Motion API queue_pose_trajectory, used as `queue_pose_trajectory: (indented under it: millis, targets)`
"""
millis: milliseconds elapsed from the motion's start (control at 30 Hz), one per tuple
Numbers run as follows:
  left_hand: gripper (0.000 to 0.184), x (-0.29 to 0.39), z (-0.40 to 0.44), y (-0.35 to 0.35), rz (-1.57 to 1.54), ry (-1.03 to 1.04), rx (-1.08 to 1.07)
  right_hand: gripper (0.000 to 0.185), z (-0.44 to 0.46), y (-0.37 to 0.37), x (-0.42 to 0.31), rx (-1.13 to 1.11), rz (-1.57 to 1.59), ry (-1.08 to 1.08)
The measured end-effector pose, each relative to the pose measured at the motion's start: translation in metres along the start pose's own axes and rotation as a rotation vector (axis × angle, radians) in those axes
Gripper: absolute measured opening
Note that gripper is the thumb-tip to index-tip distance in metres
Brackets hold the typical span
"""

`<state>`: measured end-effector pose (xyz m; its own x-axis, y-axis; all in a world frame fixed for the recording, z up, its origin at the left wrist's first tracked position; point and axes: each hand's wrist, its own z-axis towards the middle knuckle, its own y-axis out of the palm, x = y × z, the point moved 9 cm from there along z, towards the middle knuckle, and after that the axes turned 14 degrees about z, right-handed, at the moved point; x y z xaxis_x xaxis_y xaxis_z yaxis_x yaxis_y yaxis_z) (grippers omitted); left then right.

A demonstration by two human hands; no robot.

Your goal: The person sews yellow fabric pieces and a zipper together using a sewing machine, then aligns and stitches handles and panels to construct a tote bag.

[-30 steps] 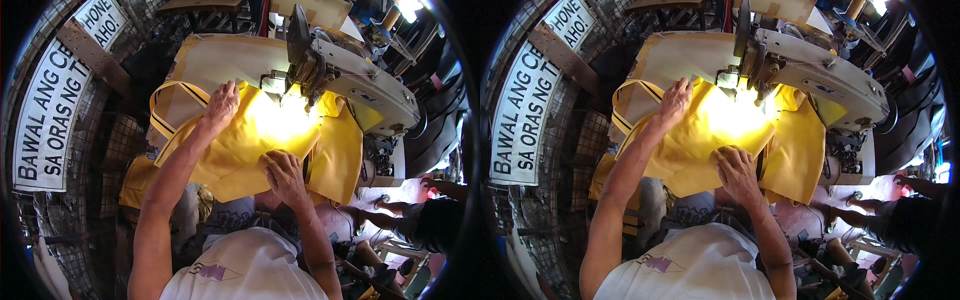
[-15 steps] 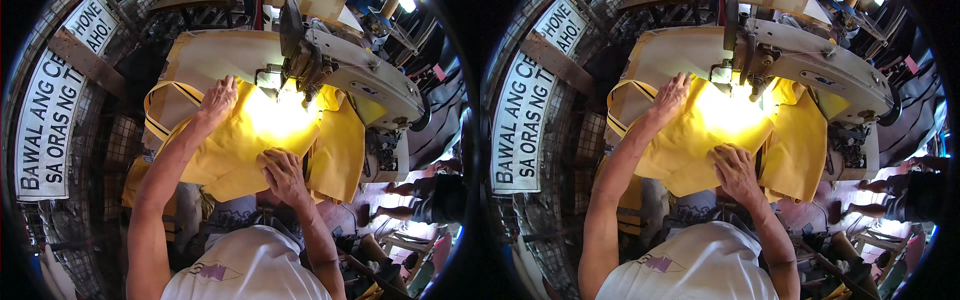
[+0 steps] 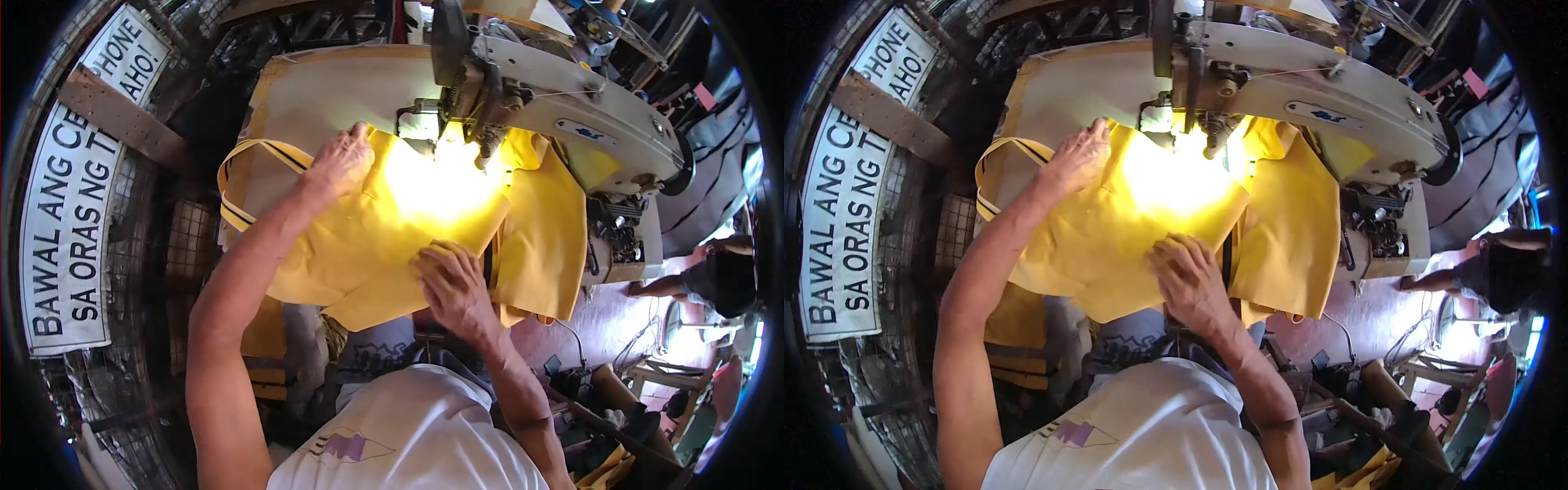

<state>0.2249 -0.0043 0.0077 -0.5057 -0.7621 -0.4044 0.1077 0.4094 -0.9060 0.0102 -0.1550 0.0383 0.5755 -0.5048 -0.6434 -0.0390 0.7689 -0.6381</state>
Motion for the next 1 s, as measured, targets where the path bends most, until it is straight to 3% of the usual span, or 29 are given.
queue_pose_trajectory:
  millis: [67, 233, 333, 433, 533, 633, 733, 767, 800, 867, 1000]
  targets:
    - [0.042, -0.013, 0.003, 0.007, -0.176, 0.014, -0.054, 0.034, -0.012, -0.011, -0.022, 0.098, -0.013, -0.014]
    - [0.052, -0.022, 0.0, 0.001, -0.247, 0.18, -0.008, 0.043, -0.088, 0.001, 0.006, 0.231, 0.237, 0.55]
    - [0.05, -0.03, 0.005, 0.011, -0.28, 0.169, -0.086, 0.057, -0.1, 0.022, 0.022, 0.208, 0.4, 0.603]
    - [0.045, -0.032, 0.009, 0.005, -0.233, 0.287, -0.048, 0.066, -0.088, 0.034, 0.019, 0.259, 0.602, 0.571]
    - [0.042, -0.035, 0.009, -0.003, -0.261, 0.315, -0.024, 0.068, -0.074, 0.044, 0.021, 0.223, 0.754, 0.615]
    - [0.045, -0.041, -0.003, -0.003, -0.193, 0.325, 0.209, 0.057, -0.073, 0.056, 0.031, 0.366, 1.043, 0.705]
    - [0.048, -0.038, -0.019, 0.006, -0.089, 0.373, 0.375, 0.049, -0.075, 0.026, 0.018, 0.274, 0.815, 0.75]
    - [0.053, -0.036, -0.022, 0.008, -0.188, 0.368, 0.235, 0.039, -0.074, 0.013, 0.012, 0.372, 0.886, 0.693]
    - [0.053, -0.033, -0.031, 0.007, -0.185, 0.339, 0.263, 0.039, -0.079, -0.003, 0.015, 0.402, 0.823, 0.702]
    - [0.055, -0.019, -0.049, 0.002, -0.176, 0.29, 0.329, 0.045, -0.069, -0.037, 0.01, 0.299, 0.289, 0.661]
    - [0.057, -0.002, -0.082, -0.005, -0.204, 0.174, 0.38, 0.063, -0.08, -0.035, 0.029, 0.328, 0.133, 0.607]
